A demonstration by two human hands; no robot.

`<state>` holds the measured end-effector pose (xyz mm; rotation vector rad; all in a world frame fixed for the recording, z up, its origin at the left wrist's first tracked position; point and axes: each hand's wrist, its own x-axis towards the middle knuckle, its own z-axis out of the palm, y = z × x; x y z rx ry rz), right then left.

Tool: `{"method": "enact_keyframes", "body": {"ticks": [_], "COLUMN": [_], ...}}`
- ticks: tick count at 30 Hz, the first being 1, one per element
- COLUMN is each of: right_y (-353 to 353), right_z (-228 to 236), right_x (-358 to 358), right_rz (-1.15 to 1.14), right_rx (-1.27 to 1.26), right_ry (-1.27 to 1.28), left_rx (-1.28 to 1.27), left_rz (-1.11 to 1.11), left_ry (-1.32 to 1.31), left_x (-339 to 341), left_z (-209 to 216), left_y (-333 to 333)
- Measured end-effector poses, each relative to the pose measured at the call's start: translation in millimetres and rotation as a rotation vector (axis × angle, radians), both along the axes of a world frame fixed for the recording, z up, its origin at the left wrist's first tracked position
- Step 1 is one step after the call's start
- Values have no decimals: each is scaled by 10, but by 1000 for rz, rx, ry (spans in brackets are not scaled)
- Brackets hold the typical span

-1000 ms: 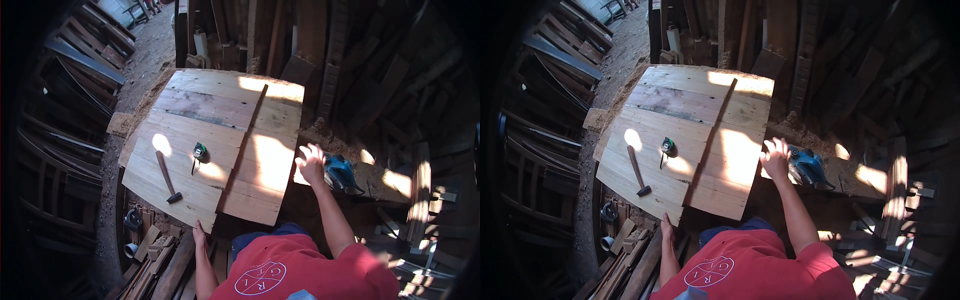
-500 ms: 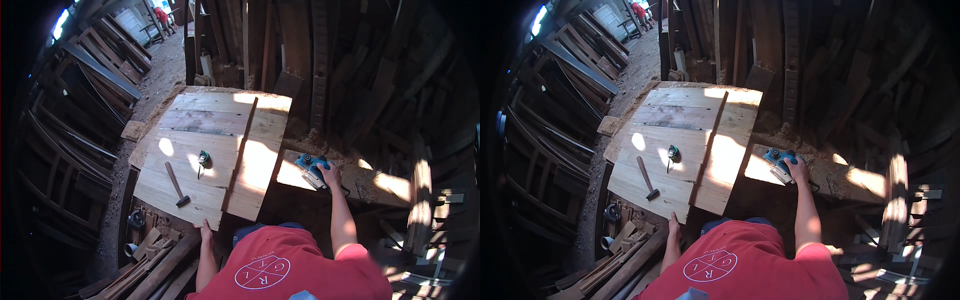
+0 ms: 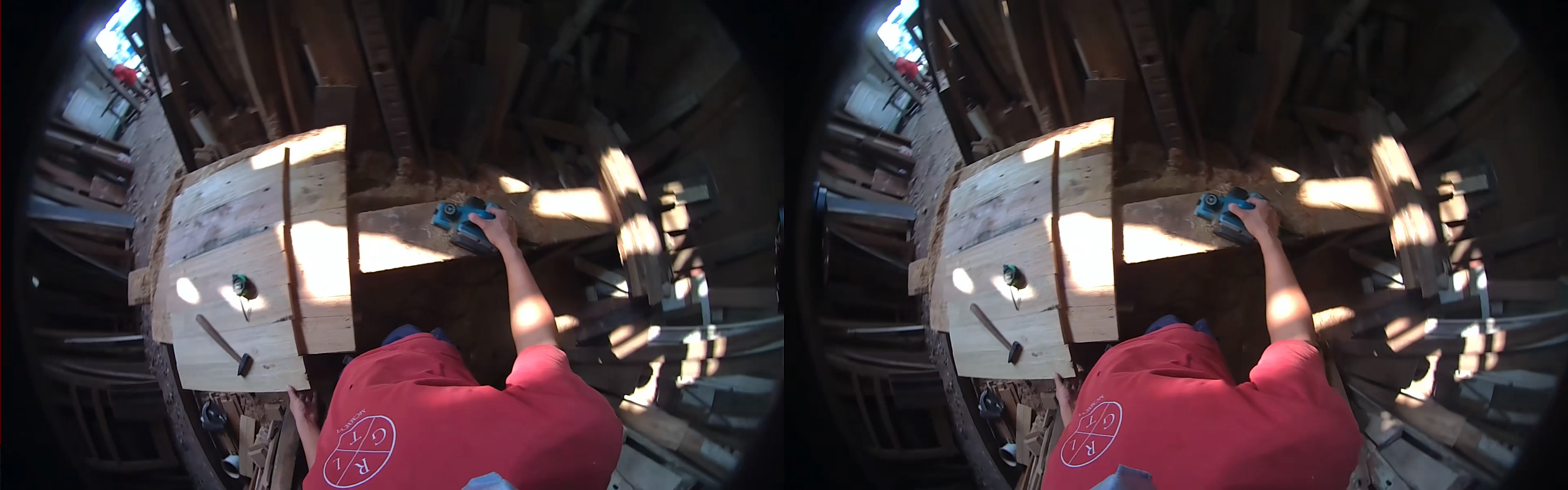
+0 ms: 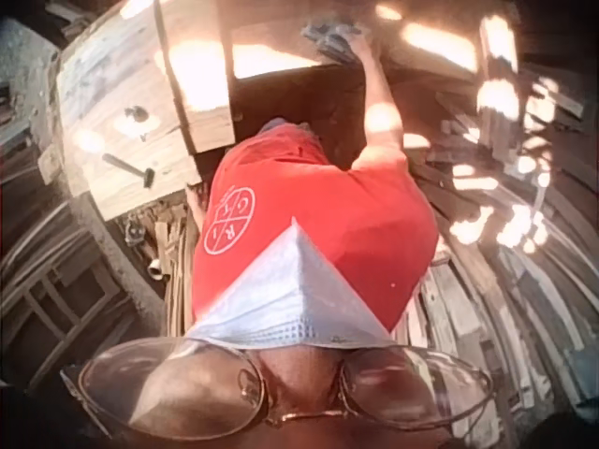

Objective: The person places a wood plank across several other boards and hammers a nail into it to secure them together.

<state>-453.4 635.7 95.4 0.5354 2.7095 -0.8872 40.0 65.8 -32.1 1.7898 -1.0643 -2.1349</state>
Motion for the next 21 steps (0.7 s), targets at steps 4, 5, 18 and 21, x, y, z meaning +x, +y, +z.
{"method": "enact_keyframes", "body": {"ticks": [4, 5, 18, 21], "right_y": [404, 511, 2795, 2739], "right_z": [114, 150, -511, -514], "right_x": [108, 107, -30, -102], "right_rz": [-151, -187, -400, -470], "right_rx": [76, 100, 273, 329], "right_ry": [154, 192, -62, -29], "left_rx": [48, 74, -137, -260], "left_rz": [56, 42, -100, -125], "left_ry": [-20, -70, -492, -520], "left_x": [70, 212, 300, 99], "left_z": [183, 184, 705, 681], "left_y": [-57, -158, -83, -148]}}
